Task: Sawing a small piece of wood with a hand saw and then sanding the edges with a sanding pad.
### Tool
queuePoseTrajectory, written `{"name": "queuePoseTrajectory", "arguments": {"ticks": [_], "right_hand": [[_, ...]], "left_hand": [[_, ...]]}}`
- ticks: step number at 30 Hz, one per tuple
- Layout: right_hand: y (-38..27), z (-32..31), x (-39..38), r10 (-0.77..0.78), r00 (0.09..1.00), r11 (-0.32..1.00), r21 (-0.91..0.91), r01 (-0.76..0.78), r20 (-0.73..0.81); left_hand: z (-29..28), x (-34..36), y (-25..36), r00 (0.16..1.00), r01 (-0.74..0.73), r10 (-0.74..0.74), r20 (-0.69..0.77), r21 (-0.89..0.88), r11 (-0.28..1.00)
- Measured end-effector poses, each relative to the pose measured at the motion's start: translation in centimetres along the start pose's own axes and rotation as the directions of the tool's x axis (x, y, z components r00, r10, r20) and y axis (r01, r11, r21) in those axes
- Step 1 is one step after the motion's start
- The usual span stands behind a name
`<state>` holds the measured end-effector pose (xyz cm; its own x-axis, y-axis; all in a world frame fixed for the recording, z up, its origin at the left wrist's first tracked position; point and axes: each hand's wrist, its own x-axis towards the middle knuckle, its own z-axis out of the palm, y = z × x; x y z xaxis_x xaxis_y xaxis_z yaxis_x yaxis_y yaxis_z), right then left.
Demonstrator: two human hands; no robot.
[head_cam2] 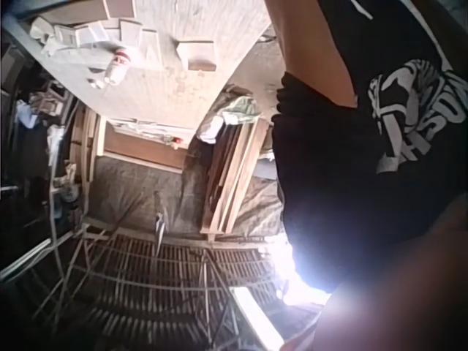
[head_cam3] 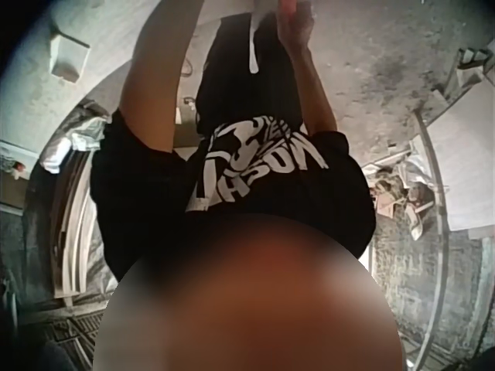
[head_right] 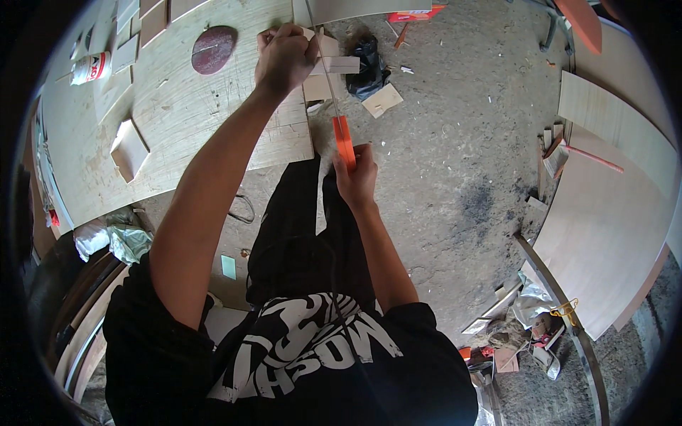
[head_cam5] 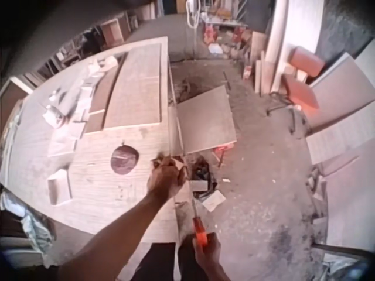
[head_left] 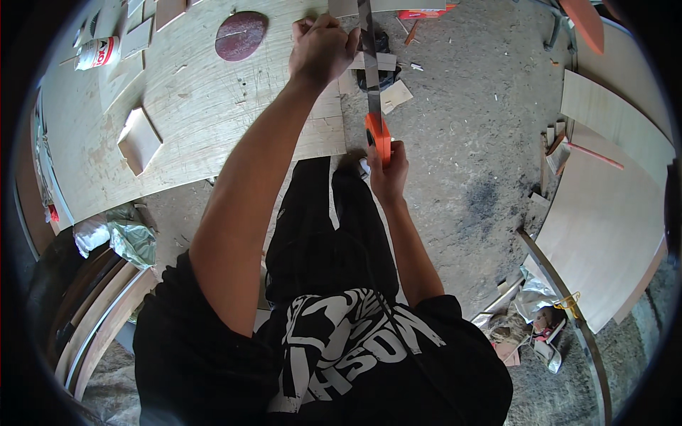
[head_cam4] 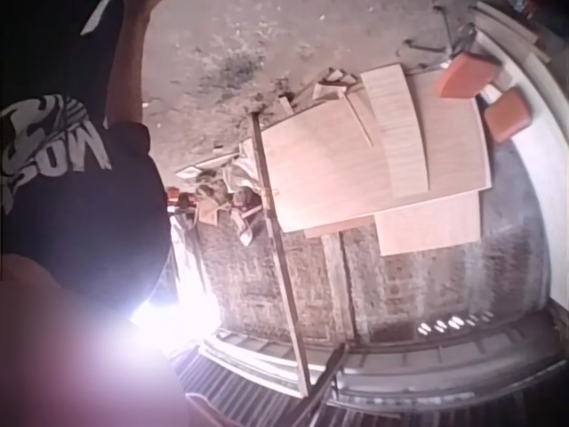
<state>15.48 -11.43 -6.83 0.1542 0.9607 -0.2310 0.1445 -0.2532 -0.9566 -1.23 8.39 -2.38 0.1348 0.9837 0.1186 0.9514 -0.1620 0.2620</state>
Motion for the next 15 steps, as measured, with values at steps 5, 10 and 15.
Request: {"name": "queuePoseTrajectory", "arguments": {"ticks": [5,10,15], "right_hand": [[-1.3,0.4,0.0,-0.051,0.994,0.983,-0.173,0.068,0.100],[-1.8,1.1,-0.2,-0.138,0.989,0.984,-0.108,0.144,0.056],[-2.2,1.7,-0.1,0.018,0.996,0.992,-0.121,-0.029,-0.091]], "left_hand": [[0.0,-0.1,-0.2,1.000,0.004,-0.006,-0.026,-0.052,0.999],[0.3,-0.1,-0.3,0.999,-0.003,0.002,-0.049,-0.022,1.000],[0.0,0.1,-0.1,0.999,0.031,-0.031,0.039,0.006,1.000]]}}
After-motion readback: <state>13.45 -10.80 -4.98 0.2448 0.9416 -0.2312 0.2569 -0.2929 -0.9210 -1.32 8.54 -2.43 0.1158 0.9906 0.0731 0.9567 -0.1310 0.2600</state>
